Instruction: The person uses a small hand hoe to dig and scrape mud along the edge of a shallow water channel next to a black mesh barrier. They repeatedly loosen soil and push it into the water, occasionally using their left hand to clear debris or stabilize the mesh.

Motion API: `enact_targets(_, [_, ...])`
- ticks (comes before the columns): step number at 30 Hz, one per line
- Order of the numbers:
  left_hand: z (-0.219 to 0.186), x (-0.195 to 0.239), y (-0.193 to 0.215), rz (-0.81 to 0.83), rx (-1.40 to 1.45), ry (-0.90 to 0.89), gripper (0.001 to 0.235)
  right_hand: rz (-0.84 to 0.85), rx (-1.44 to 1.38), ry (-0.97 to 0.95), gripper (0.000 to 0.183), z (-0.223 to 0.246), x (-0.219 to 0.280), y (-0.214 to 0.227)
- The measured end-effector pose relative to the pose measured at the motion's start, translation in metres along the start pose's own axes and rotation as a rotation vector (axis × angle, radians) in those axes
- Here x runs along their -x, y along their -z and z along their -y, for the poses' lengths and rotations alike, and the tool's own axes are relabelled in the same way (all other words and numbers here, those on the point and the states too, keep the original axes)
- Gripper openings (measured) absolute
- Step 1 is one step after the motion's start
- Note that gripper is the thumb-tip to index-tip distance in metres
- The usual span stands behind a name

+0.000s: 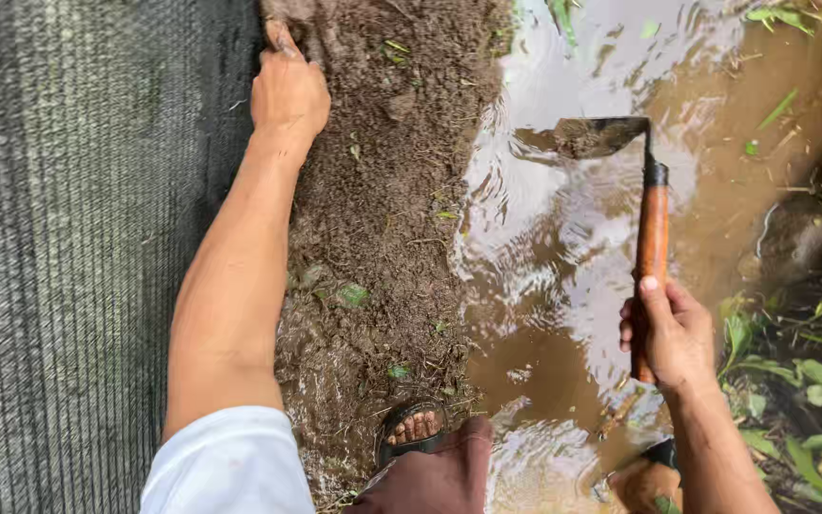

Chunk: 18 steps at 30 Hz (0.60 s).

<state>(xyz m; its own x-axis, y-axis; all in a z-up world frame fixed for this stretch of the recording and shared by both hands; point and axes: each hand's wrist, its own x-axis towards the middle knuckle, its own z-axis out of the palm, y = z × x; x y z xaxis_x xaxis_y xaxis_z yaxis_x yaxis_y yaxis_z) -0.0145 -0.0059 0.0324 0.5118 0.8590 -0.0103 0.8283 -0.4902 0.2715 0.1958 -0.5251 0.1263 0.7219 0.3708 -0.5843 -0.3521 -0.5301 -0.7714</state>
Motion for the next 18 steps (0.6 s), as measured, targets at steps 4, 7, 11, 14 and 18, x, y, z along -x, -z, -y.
enact_targets(4, [-0.026,0.018,0.004,-0.102,0.035,-0.065,0.074,-0.096,-0.15,0.051,0.029,-0.029,-0.002,0.0])
enact_targets(7, [-0.022,0.016,0.018,-0.07,-0.081,-0.073,0.07,-0.186,-0.265,0.053,0.027,-0.034,-0.024,-0.004])
enact_targets(11, [-0.024,-0.001,0.013,-0.051,-0.201,-0.055,0.063,-0.34,-0.235,0.141,0.029,-0.035,-0.061,0.002])
enact_targets(14, [-0.022,-0.012,0.018,0.006,-0.249,-0.011,0.066,-0.456,-0.145,0.139,0.028,-0.025,-0.099,0.0])
enact_targets(18, [-0.021,-0.013,0.016,-0.024,-0.264,-0.019,0.069,-0.488,-0.116,0.05,0.029,-0.014,-0.157,-0.008])
